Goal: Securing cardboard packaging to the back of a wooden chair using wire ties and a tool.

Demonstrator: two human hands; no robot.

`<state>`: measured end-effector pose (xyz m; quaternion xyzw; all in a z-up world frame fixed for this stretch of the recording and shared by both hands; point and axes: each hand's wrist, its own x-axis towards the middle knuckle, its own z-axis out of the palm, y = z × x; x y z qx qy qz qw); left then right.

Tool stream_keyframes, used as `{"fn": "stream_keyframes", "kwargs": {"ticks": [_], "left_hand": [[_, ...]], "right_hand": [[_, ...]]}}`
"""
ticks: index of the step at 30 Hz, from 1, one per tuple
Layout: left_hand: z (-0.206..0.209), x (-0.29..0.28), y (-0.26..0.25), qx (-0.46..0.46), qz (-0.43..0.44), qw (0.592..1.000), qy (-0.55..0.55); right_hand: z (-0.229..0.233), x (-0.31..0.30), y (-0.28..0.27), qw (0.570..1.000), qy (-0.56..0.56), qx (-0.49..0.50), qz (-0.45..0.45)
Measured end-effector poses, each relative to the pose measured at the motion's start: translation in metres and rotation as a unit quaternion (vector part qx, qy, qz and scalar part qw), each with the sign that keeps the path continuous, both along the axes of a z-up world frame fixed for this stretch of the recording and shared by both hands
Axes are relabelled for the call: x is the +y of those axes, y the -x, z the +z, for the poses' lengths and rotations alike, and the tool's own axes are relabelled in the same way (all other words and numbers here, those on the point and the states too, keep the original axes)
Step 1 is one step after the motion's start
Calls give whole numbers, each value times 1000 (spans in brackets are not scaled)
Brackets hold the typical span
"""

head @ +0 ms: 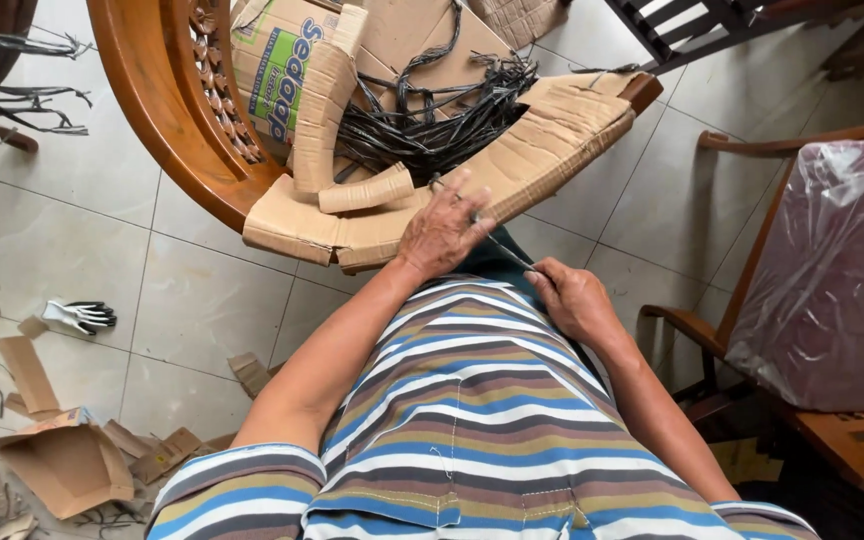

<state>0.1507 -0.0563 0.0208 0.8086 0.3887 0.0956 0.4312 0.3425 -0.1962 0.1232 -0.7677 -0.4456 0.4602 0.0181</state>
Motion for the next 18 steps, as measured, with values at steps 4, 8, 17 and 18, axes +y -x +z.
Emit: {"fn": "stream_keyframes", "kwargs": {"ticks": [4, 8, 17, 18], "left_hand": [[-30, -13, -7, 31, -53, 997, -47], [-47, -18, -9, 43, -61, 993, -95], [-19, -9, -9, 75, -79, 994, -4], [-10, -5, -10, 78, -73, 993, 41]], "right_hand": [[-13, -18, -7, 998, -17, 9, -51], [-15, -34, -13, 992, -25, 49, -110], [-33, -50, -9, 979, -35, 112, -168], [-34, -47, -8, 977, -40, 115, -174]]}}
